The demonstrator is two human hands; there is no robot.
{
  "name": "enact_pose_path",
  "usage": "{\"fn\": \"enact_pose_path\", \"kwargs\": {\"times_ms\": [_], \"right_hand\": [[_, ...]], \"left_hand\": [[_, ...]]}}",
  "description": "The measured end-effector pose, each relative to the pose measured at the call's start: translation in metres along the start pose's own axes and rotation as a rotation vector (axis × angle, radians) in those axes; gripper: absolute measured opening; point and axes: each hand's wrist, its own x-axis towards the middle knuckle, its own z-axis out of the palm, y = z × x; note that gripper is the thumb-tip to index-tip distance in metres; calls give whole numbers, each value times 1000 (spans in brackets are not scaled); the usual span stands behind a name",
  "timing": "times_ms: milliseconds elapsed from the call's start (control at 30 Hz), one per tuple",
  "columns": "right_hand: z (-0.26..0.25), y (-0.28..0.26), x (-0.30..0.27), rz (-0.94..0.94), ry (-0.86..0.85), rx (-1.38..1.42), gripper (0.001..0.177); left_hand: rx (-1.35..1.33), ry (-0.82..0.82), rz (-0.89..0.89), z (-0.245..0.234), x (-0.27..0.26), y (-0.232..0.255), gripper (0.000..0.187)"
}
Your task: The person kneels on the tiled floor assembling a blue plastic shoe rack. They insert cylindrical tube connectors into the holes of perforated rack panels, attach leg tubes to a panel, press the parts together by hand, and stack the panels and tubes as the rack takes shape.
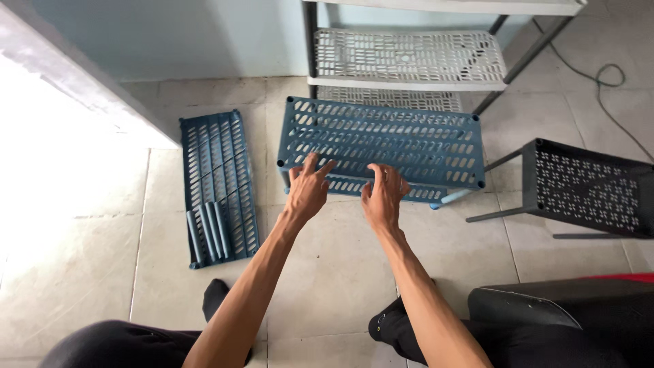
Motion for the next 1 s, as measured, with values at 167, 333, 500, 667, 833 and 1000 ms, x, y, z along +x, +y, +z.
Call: {"fn": "enact_pose_path", "kwargs": {"times_ms": [167,333,500,667,833,1000], "right_hand": [[9,-37,4,-174,10,99,26],[31,-74,-5,-263,-85,248,25],[58,-115,-14,-287,-266,308,24],[85,-163,-23,-359,-386,369,30],[121,-206,-30,-357,-470,433,32],[162,-233,-40,-375,-487,471,37]], "left_hand": [[-54,121,54,-24,-19,-6,41],[-52,324,9,-64,-55,-34,34],[-22,392,-123,-97,-96,-70,33],[5,458,-221,-115,-128,-101,36],[17,507,-288,-124,-148,-128,32],[-23,534,-408,-124,-168,-157,30]]}}
